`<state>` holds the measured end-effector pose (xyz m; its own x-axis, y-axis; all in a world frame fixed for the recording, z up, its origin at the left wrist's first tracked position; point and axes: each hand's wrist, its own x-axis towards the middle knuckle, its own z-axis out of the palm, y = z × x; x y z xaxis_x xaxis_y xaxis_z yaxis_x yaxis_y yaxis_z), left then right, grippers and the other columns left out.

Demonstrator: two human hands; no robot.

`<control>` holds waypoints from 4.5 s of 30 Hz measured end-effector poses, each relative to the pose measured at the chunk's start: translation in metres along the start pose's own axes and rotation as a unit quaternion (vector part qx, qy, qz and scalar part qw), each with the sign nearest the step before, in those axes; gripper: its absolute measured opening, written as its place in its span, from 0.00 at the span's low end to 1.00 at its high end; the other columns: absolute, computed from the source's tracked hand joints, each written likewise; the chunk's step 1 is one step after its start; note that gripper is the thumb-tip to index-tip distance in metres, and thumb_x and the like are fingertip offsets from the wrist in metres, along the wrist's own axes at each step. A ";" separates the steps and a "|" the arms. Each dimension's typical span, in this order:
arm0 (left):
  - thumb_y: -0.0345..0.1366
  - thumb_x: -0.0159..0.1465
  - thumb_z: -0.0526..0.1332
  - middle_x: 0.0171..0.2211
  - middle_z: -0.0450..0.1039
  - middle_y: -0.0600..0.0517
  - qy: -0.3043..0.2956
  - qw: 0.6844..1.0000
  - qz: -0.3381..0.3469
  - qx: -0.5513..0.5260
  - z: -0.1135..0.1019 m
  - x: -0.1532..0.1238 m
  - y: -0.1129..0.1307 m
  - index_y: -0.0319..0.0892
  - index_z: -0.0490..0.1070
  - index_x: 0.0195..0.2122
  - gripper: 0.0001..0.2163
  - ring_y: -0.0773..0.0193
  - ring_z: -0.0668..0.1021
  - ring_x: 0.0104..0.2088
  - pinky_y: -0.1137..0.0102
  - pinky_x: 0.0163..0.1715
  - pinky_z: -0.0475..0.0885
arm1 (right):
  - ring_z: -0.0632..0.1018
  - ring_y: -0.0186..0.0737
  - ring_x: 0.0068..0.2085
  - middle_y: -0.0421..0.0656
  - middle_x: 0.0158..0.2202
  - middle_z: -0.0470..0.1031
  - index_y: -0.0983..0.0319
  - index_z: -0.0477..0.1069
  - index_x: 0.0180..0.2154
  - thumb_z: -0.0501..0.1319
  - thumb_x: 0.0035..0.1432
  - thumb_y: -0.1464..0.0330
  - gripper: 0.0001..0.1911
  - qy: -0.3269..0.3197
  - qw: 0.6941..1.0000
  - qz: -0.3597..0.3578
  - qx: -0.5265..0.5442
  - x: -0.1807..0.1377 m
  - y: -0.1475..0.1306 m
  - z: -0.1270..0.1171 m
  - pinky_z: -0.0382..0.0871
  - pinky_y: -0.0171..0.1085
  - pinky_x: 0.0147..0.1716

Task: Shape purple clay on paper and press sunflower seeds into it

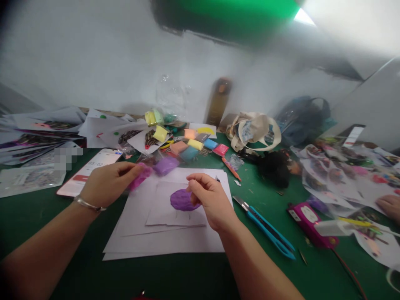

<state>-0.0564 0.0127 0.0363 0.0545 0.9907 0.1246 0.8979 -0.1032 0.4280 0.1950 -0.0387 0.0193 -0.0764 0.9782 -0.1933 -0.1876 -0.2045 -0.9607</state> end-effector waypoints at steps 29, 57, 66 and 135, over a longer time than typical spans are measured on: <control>0.55 0.65 0.49 0.48 0.75 0.38 0.056 0.990 0.049 0.119 0.002 0.013 -0.020 0.34 0.68 0.54 0.29 0.43 0.74 0.50 0.57 0.47 0.67 | 0.72 0.33 0.25 0.39 0.26 0.74 0.62 0.72 0.34 0.65 0.51 0.66 0.08 0.004 1.000 -0.007 -0.027 -0.001 0.008 0.006 0.65 0.35 0.27; 0.39 0.65 0.57 0.38 0.79 0.53 -0.040 0.949 0.153 -0.274 0.017 -0.035 0.048 0.43 0.76 0.39 0.09 0.64 0.78 0.38 0.73 0.38 0.71 | 0.77 0.38 0.33 0.43 0.35 0.77 0.59 0.72 0.43 0.57 0.61 0.60 0.13 -0.030 0.985 -0.050 -0.161 -0.012 0.010 0.015 0.73 0.39 0.35; 0.46 0.65 0.54 0.31 0.78 0.52 -0.175 0.920 0.062 -0.345 0.018 -0.032 0.049 0.40 0.76 0.32 0.16 0.61 0.79 0.34 0.70 0.34 0.72 | 0.74 0.35 0.34 0.39 0.33 0.75 0.58 0.74 0.35 0.61 0.58 0.66 0.04 -0.009 0.944 -0.158 -0.290 -0.016 0.003 0.019 0.67 0.34 0.34; 0.44 0.55 0.68 0.32 0.76 0.50 -0.322 0.740 -0.112 -0.579 0.030 -0.029 0.048 0.37 0.75 0.37 0.15 0.65 0.78 0.31 0.69 0.36 0.73 | 0.72 0.33 0.30 0.40 0.27 0.74 0.63 0.75 0.29 0.66 0.50 0.63 0.09 -0.041 0.998 -0.011 -0.046 -0.003 0.012 0.022 0.66 0.34 0.31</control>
<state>-0.0018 -0.0180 0.0262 0.4935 0.7927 -0.3580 -0.0412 0.4324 0.9007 0.1718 -0.0443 0.0130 -0.1546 0.9751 -0.1589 -0.0994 -0.1753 -0.9795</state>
